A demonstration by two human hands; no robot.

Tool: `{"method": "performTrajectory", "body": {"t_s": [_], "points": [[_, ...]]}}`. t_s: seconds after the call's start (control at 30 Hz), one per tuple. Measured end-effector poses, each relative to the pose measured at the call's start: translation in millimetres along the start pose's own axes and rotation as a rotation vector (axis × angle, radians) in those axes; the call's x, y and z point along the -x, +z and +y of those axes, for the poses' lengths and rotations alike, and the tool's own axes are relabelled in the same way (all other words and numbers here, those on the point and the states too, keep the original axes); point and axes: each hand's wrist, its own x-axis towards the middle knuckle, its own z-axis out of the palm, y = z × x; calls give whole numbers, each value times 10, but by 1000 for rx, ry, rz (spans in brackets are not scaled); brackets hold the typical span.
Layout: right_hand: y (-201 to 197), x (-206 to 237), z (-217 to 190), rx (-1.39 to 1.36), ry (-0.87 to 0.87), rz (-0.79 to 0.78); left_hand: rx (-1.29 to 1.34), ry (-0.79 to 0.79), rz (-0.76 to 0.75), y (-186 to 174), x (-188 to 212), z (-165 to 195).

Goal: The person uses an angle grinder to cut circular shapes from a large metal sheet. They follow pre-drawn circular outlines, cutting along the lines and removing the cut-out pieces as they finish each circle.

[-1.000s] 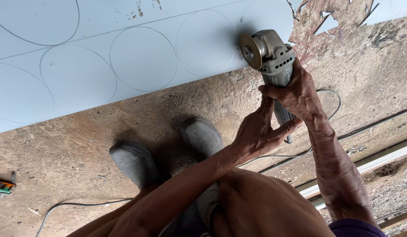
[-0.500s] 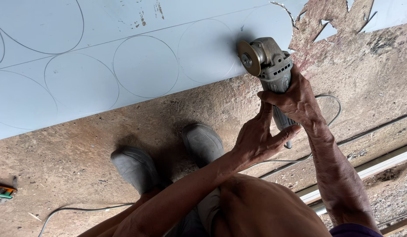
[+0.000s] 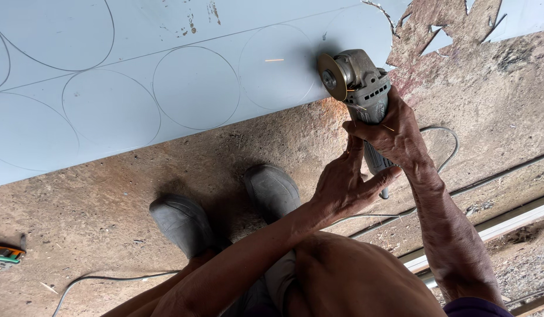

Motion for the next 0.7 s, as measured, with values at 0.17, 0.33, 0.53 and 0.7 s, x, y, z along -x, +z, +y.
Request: {"method": "performTrajectory", "body": {"t_s": [0.17, 0.33, 0.53, 0.7], "points": [[16, -14, 95, 442, -366, 5, 429, -574, -245, -77, -108, 51], [6, -39, 30, 26, -42, -15, 286, -330, -165, -58, -93, 19], [-21, 7, -79, 42, -39, -8, 289, -405, -208, -105, -104, 43], [-160, -5, -91, 178, 21, -56, 444, -463, -168, -221, -222, 202]]}}
